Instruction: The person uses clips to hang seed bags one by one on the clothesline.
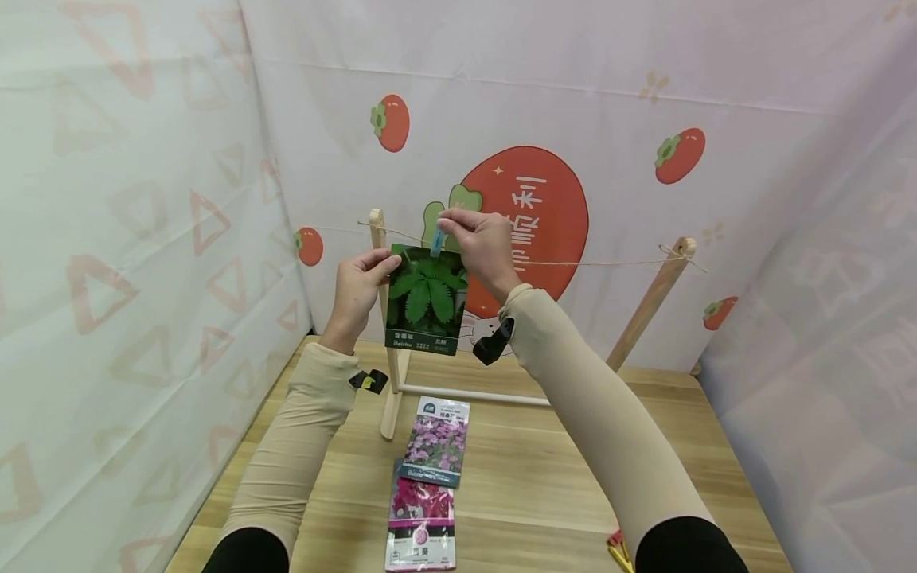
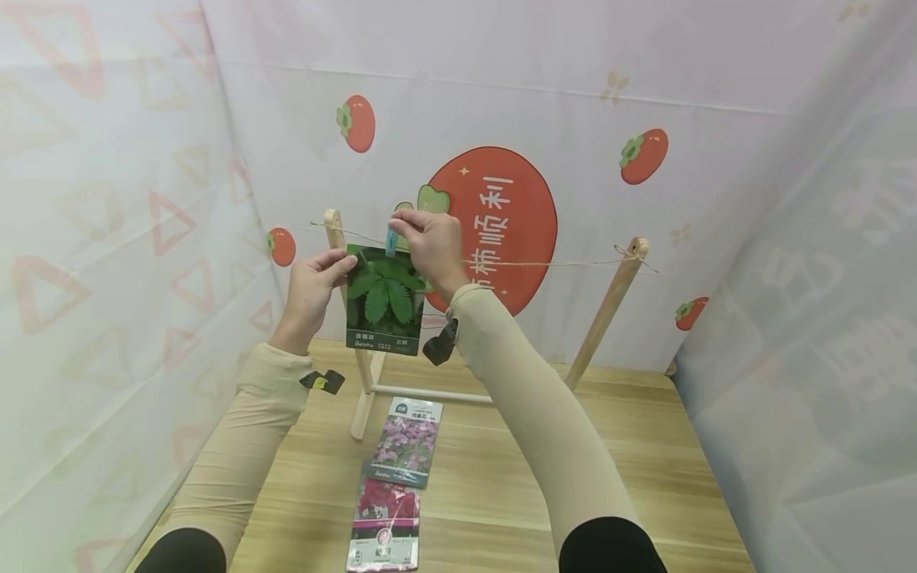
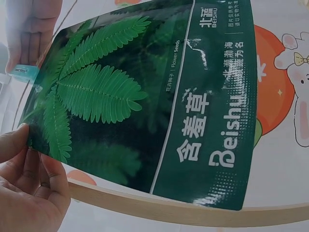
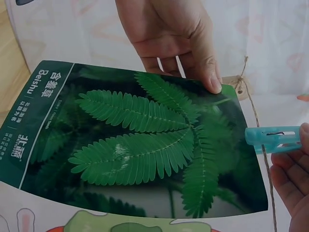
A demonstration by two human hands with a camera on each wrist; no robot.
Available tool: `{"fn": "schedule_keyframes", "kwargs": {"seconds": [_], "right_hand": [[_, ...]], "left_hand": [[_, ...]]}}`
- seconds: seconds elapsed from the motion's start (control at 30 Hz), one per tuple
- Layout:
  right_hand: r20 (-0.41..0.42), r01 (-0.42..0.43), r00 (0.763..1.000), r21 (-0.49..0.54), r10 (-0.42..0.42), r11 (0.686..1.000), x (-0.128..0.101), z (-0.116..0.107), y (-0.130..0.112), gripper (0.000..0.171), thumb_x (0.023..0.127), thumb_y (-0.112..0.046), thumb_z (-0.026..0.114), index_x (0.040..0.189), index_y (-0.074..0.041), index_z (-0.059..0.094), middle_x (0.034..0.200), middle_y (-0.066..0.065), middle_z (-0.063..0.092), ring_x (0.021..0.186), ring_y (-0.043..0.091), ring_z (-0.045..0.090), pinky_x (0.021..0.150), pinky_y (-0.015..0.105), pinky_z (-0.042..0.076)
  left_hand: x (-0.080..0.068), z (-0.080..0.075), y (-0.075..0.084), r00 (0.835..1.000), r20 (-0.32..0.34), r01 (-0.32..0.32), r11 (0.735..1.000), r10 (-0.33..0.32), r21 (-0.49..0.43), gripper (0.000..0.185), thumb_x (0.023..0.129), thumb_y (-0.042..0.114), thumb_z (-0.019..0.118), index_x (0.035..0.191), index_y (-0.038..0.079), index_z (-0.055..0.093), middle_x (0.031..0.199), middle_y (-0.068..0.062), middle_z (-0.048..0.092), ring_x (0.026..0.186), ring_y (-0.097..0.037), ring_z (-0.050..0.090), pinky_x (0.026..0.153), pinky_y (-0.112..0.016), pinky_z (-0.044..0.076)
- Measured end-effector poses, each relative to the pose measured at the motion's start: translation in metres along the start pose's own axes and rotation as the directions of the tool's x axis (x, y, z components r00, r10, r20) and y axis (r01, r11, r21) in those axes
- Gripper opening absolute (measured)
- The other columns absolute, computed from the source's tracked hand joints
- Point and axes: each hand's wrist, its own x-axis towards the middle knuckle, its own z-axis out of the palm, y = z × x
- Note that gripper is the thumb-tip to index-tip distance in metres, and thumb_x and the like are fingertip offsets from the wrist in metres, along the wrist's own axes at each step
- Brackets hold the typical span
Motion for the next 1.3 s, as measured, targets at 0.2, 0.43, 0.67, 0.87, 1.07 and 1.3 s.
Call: {"fn": "schedule_keyframes", "kwargs": {"seconds": [0.2, 0.43, 0.67, 0.87, 1.07, 1.3], "right_hand": [[0.071, 0.012, 0.997, -0.061, -0.007, 0.998, -0.003, 0.002, 0.001, 0.02, 0.093, -0.016, 0.067, 0.106, -0.003, 0.075, 0.102, 0.014, 0.075, 0.093, 0.02, 0.071, 0.078, 0.028, 0.058], [0.169, 0.009, 0.986, -0.121, 0.012, 0.993, -0.005, 0.002, 0.001, 0.034, 0.095, -0.021, 0.064, 0.124, -0.005, 0.067, 0.117, 0.012, 0.071, 0.103, 0.02, 0.069, 0.087, 0.03, 0.058], [0.183, -0.006, 0.983, -0.102, 0.025, 0.995, -0.006, 0.001, 0.003, 0.038, 0.095, -0.022, 0.063, 0.13, -0.005, 0.063, 0.12, 0.012, 0.07, 0.107, 0.02, 0.068, 0.09, 0.031, 0.056], [0.195, -0.006, 0.98, -0.119, 0.03, 0.993, -0.008, 0.0, 0.003, 0.038, 0.095, -0.021, 0.064, 0.129, -0.005, 0.063, 0.116, 0.012, 0.071, 0.105, 0.02, 0.068, 0.09, 0.03, 0.056], [0.203, 0.004, 0.979, -0.151, 0.027, 0.989, -0.009, -0.001, 0.002, 0.038, 0.094, -0.019, 0.066, 0.128, -0.004, 0.064, 0.117, 0.013, 0.07, 0.105, 0.022, 0.069, 0.09, 0.031, 0.056], [0.208, 0.027, 0.978, -0.176, 0.011, 0.984, -0.012, -0.002, 0.005, 0.037, 0.093, -0.019, 0.067, 0.125, -0.003, 0.065, 0.114, 0.014, 0.071, 0.102, 0.022, 0.069, 0.089, 0.031, 0.057]], "left_hand": [[0.001, 0.001, -0.001, 1.0, -0.001, 0.015, 1.0, -0.015, -0.007, 0.033, 0.094, 0.017, 0.066, 0.118, -0.006, 0.066, 0.09, 0.012, 0.065, 0.081, -0.005, 0.057, 0.07, -0.017, 0.05], [0.001, 0.001, 0.0, 1.0, -0.006, 0.031, 1.0, -0.031, -0.006, 0.031, 0.094, 0.015, 0.065, 0.117, -0.005, 0.066, 0.09, 0.013, 0.063, 0.082, -0.004, 0.058, 0.071, -0.016, 0.05], [0.0, 0.0, -0.002, 0.999, -0.011, 0.032, 0.999, -0.032, 0.005, 0.033, 0.093, 0.018, 0.067, 0.119, -0.003, 0.066, 0.092, 0.013, 0.064, 0.084, -0.004, 0.059, 0.074, -0.016, 0.051], [-0.002, 0.0, -0.004, 1.0, -0.013, 0.021, 1.0, -0.021, 0.015, 0.035, 0.093, 0.018, 0.068, 0.12, -0.004, 0.066, 0.09, 0.013, 0.064, 0.084, -0.003, 0.06, 0.076, -0.018, 0.051], [-0.005, 0.0, -0.007, 1.0, -0.028, 0.005, 0.999, -0.004, 0.031, 0.033, 0.092, 0.017, 0.068, 0.117, -0.004, 0.067, 0.09, 0.013, 0.063, 0.087, -0.003, 0.059, 0.079, -0.018, 0.05], [-0.009, 0.001, -0.012, 0.998, -0.045, -0.036, 0.996, 0.04, 0.086, 0.031, 0.091, 0.018, 0.07, 0.113, -0.004, 0.069, 0.101, -0.006, 0.067, 0.088, -0.004, 0.059, 0.079, -0.021, 0.049]]}}
